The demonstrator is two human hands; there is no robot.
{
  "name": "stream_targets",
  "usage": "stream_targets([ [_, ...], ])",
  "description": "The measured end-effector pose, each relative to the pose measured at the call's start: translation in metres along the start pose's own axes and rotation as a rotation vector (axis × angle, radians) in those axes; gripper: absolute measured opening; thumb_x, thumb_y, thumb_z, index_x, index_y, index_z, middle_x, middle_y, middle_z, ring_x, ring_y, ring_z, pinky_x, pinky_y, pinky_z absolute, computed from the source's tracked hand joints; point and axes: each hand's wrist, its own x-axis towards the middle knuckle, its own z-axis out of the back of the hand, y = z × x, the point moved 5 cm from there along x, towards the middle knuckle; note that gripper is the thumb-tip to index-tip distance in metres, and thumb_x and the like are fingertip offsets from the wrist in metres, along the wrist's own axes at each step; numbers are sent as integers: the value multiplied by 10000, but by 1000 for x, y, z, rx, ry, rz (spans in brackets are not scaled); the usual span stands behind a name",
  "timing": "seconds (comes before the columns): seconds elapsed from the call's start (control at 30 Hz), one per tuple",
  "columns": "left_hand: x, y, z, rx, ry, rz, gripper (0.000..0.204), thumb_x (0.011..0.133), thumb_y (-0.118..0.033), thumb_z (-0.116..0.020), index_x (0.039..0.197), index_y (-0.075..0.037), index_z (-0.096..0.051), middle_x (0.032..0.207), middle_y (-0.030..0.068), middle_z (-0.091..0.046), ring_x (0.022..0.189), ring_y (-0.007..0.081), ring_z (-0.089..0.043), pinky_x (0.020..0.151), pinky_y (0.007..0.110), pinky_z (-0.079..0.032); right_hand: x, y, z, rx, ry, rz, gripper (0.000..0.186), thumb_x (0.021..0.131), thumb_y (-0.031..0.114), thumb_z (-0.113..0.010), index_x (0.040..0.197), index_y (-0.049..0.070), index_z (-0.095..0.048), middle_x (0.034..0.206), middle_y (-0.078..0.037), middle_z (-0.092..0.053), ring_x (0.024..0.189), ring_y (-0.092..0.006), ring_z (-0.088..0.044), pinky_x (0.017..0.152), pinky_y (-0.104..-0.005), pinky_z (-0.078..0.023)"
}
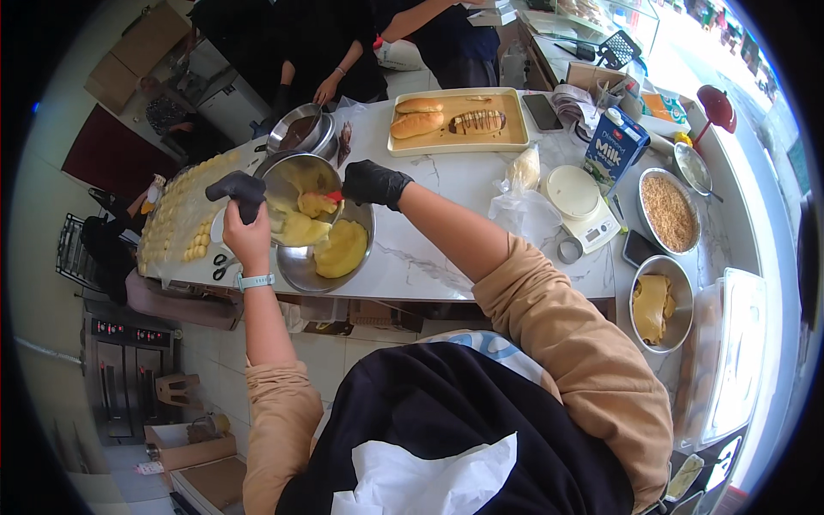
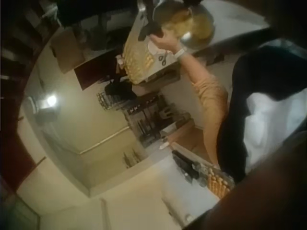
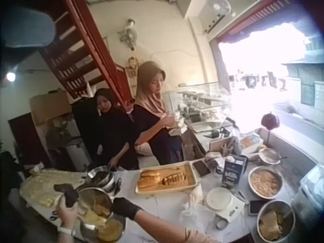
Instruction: The person scrapes yellow pastry filling from a small pot into a metal bowl using a spatula, then transfers a different green filling from another pot into the same bowl, and finally retrieves a container of seeds from a counter.
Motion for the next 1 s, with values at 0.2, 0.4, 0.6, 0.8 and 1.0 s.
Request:
stream_targets([
  [0.2,-2,12,-11,15,58,37,282,647,-131,-665,888,-23,-567,788,148,-600,710,329,-574,622,386,-451,-5,5,-24,236,42,-217,93,648,134,-605,678,48,-624,597,-98,-589,558,-226,-591,520,-305,-469],
  [0.4,13,9,-30,-47,152,72,266,635,-153,-667,859,-48,-572,756,146,-612,691,326,-592,615,381,-461,-22,-14,-78,877,249,-401,151,751,178,-555,777,43,-617,620,-61,-559,487,-148,-519,452,-255,-413],
  [0.6,11,27,-21,-82,124,114,245,649,-170,-677,815,-33,-558,725,139,-608,661,320,-592,592,361,-455,-31,8,-87,1966,392,-835,252,821,190,-516,980,7,-584,574,-6,-496,387,-55,-380,344,-177,-304],
  [0.8,15,31,-18,-146,86,13,249,663,-164,-681,823,-19,-557,742,142,-602,661,316,-586,587,349,-451,-51,6,-60,1716,279,-768,274,811,232,-547,991,33,-600,581,-32,-512,406,-84,-410,364,-196,-331],
  [1.0,17,39,-19,-85,100,14,268,656,-149,-683,851,-17,-556,769,145,-594,689,317,-581,599,353,-450,-69,42,-23,563,6,-408,247,807,286,-511,977,146,-623,746,-119,-607,703,-261,-587,664,-360,-460],
])
